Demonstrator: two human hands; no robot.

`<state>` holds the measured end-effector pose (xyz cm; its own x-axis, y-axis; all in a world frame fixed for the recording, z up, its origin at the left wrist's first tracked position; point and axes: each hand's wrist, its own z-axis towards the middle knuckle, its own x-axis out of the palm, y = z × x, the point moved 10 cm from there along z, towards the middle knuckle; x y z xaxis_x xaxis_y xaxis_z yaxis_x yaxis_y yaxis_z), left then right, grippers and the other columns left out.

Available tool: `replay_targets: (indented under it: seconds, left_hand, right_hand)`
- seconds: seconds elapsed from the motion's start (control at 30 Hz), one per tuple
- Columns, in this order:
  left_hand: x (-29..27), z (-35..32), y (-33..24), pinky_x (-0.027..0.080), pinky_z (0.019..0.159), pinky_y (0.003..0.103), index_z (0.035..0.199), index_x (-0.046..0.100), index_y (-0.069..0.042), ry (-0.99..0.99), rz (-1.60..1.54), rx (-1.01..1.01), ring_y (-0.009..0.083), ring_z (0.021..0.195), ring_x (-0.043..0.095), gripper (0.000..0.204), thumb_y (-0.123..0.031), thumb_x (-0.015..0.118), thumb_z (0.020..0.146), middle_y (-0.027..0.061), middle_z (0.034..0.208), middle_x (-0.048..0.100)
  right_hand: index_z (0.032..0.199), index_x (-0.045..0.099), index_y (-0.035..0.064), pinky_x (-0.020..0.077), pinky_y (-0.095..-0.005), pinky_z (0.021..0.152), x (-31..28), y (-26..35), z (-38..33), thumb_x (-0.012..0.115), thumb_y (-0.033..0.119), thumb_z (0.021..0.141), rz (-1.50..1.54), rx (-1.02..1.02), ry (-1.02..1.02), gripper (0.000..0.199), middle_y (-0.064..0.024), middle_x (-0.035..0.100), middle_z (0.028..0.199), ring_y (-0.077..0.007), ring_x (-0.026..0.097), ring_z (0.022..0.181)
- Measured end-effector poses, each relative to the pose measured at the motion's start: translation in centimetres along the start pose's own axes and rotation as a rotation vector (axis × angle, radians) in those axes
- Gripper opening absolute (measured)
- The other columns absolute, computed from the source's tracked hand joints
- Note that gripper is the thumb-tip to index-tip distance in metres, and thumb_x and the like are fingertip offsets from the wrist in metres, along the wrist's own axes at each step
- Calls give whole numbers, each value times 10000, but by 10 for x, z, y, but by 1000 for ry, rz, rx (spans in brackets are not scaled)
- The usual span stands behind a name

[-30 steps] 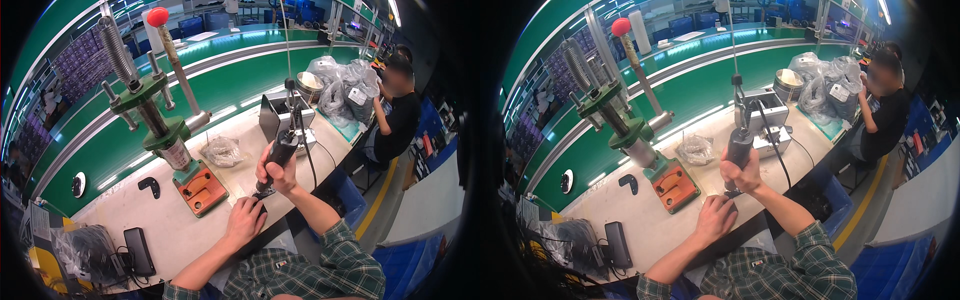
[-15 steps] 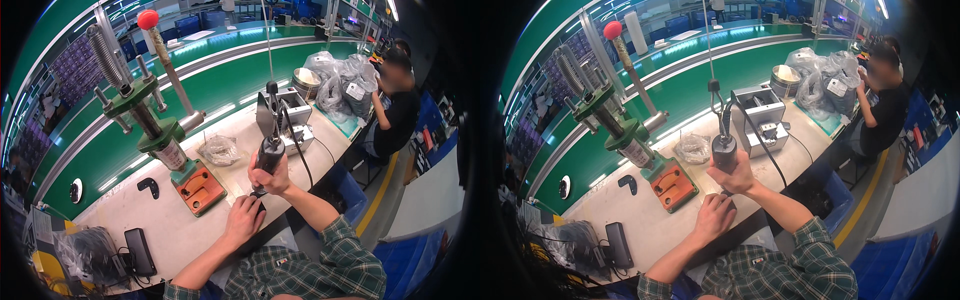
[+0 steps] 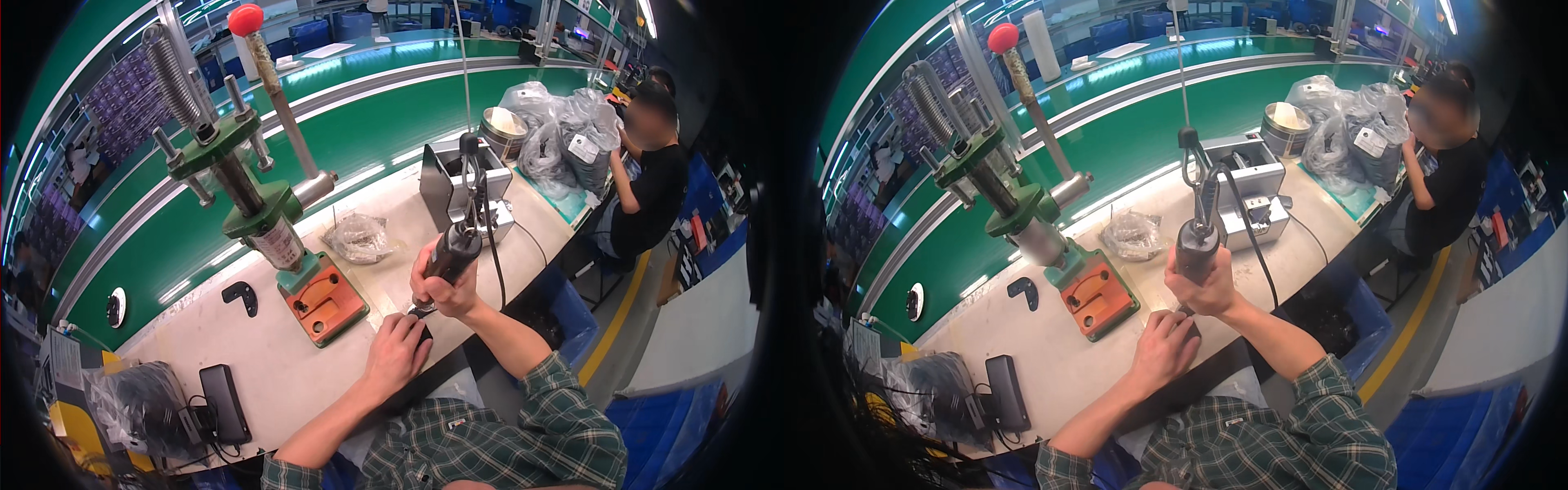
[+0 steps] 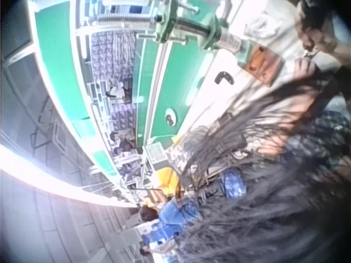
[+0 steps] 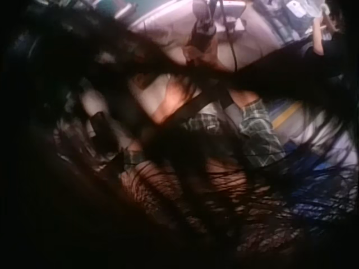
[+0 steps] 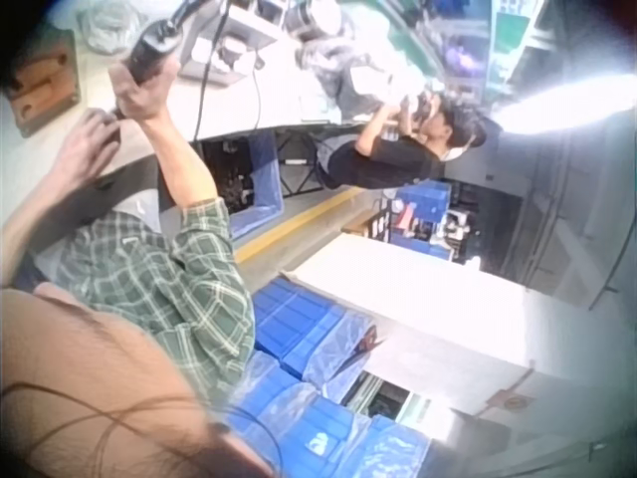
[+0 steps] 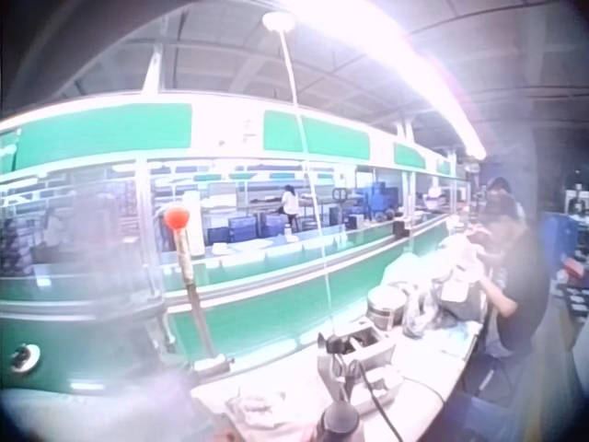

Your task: The person assembles small components by hand, using a manual press and an electric screwdriver to join a plastic housing, a metal plate, and screws.

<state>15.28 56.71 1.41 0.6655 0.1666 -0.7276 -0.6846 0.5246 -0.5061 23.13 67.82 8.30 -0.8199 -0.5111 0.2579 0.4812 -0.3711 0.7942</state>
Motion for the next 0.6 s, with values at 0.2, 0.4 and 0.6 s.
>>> replay_targets:
  seconds: [0.2,0.4,0.6]
  left_hand:
    - [2,-1,1,558,946,472,1199,704,17,17,-20,-6,397,1139,595,393,-159,808,863,160,1227,657]
    - [-3,1,-1,540,973,440,1175,688,23,7,-6,-8,377,1132,592,348,-172,769,899,164,1201,657]
    - [-2,-2,2,541,974,441,1174,689,30,-17,-21,2,377,1133,594,343,-156,768,896,169,1205,657]
  right_hand:
    - [1004,612,8,451,-259,515,-1,-5,7,879,394,885,157,110,-34,484,-37,623,730,-95,574,592]
    - [1023,593,3,435,-257,491,-4,-3,2,883,365,895,179,71,-35,481,-38,608,693,-101,557,546]
    - [942,591,-19,442,-263,487,-6,-1,-4,829,183,924,199,8,-15,313,-37,615,702,-100,564,550]
